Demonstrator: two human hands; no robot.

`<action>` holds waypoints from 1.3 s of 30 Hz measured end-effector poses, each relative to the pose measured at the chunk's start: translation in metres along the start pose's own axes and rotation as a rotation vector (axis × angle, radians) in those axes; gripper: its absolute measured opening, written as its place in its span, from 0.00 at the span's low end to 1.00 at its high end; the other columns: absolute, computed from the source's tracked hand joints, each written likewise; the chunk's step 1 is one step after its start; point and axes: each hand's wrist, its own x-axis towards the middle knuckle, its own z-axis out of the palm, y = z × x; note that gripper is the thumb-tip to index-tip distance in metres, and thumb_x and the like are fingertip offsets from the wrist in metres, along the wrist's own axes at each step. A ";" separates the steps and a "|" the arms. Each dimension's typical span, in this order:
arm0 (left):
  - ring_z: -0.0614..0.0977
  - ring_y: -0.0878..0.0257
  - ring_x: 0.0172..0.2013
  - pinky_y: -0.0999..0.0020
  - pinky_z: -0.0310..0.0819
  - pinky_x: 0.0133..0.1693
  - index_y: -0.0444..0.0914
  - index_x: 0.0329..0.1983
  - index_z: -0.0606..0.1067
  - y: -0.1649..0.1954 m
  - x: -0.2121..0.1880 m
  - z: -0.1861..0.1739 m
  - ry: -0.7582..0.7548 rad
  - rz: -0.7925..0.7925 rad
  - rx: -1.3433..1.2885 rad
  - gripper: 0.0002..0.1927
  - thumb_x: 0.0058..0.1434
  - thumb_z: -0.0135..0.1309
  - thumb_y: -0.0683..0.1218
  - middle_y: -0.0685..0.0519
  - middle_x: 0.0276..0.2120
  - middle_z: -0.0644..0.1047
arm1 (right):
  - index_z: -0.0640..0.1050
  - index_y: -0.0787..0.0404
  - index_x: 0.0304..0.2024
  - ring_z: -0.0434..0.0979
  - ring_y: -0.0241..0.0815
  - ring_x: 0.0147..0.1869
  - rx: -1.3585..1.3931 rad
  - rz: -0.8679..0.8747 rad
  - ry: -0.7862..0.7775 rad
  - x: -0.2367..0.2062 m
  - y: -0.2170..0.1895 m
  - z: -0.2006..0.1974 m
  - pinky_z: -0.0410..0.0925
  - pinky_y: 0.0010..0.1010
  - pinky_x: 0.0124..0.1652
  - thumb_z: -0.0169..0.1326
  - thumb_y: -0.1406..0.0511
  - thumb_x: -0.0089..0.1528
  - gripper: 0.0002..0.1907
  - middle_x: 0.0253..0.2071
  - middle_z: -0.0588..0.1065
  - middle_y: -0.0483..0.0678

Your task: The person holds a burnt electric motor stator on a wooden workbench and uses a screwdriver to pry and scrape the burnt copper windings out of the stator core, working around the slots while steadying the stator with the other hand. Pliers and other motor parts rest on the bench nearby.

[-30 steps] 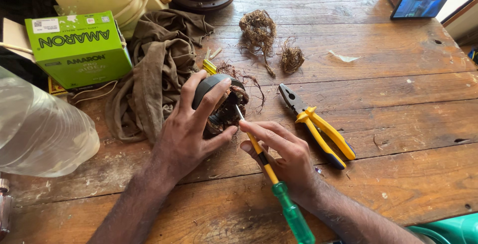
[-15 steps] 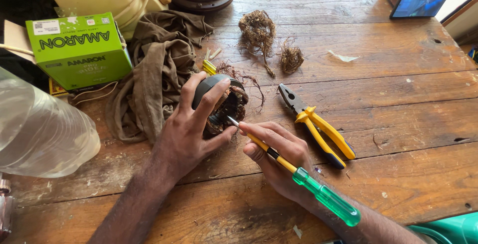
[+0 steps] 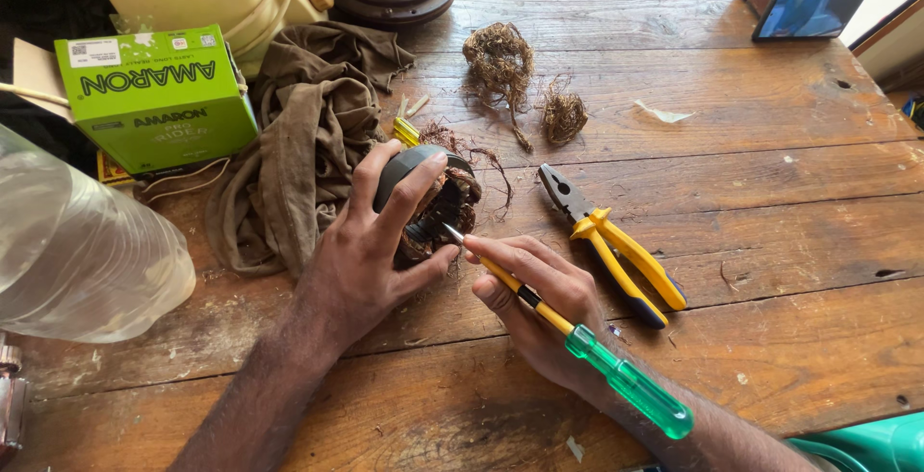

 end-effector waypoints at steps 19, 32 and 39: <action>0.75 0.40 0.60 0.48 0.79 0.55 0.51 0.72 0.55 0.001 0.000 -0.001 0.004 0.003 -0.003 0.45 0.57 0.67 0.56 0.39 0.66 0.55 | 0.77 0.62 0.59 0.85 0.43 0.50 -0.001 -0.013 0.008 -0.001 0.002 0.000 0.77 0.30 0.47 0.60 0.68 0.65 0.19 0.48 0.81 0.52; 0.75 0.38 0.60 0.48 0.80 0.53 0.52 0.72 0.54 0.000 0.001 0.000 -0.019 -0.011 0.009 0.45 0.57 0.67 0.56 0.38 0.66 0.55 | 0.77 0.61 0.59 0.85 0.41 0.47 0.002 0.020 -0.007 0.000 -0.001 0.000 0.77 0.28 0.44 0.59 0.68 0.65 0.19 0.47 0.81 0.50; 0.75 0.38 0.60 0.47 0.80 0.54 0.52 0.72 0.54 -0.001 0.000 -0.001 -0.012 -0.005 0.015 0.45 0.57 0.67 0.56 0.38 0.66 0.55 | 0.77 0.61 0.59 0.85 0.42 0.48 -0.007 -0.004 0.000 0.000 -0.001 0.000 0.77 0.29 0.46 0.59 0.68 0.66 0.18 0.48 0.81 0.51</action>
